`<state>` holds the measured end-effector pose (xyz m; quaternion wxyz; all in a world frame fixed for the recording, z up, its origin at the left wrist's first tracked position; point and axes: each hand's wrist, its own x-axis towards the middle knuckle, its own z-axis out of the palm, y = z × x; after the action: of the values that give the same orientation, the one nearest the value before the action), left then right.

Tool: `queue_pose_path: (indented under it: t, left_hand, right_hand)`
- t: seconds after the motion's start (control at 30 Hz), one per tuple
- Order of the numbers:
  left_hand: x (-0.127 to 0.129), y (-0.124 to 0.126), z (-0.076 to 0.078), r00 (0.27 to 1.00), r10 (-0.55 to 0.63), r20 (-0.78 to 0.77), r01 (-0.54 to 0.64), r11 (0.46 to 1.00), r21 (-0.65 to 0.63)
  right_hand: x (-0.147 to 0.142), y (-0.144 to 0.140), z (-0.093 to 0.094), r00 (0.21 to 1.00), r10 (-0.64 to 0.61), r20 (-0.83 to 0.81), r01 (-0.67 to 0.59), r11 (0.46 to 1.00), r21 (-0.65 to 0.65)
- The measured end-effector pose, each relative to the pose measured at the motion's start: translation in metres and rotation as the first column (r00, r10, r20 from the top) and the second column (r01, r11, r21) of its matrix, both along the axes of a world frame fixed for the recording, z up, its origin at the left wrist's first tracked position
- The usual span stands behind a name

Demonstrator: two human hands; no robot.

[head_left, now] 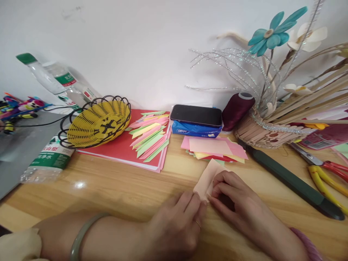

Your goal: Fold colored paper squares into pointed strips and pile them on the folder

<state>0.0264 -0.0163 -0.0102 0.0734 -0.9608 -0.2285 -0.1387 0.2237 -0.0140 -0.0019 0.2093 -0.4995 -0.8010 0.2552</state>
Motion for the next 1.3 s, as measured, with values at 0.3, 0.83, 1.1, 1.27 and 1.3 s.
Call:
queue_pose_path:
  t: [0.3,0.83,1.1,1.27,1.3]
  left_hand:
    - [-0.002,0.0,0.002,1.0,-0.001,-0.009,0.001,1.0,0.002]
    - [-0.002,0.007,0.007,0.988,-0.157,-0.003,0.157,0.986,0.049]
    - [-0.002,0.014,0.007,0.986,-0.11,-0.127,0.123,0.987,0.099]
    - [-0.006,0.023,0.012,0.993,-0.067,-0.102,0.077,0.993,0.089]
    - [-0.006,0.024,0.012,0.995,-0.049,-0.086,0.056,0.995,0.078]
  right_hand:
    - [0.001,0.0,0.002,0.998,-0.067,-0.007,0.067,0.997,-0.024]
    - [0.015,-0.003,0.005,0.987,-0.082,0.137,0.067,0.992,0.108]
    - [0.008,-0.013,0.014,0.979,0.109,0.175,-0.124,0.989,0.081]
    - [0.007,-0.02,0.022,0.941,0.212,0.262,-0.242,0.966,0.088]
    - [0.004,-0.023,0.024,0.94,0.231,0.25,-0.253,0.966,0.059]
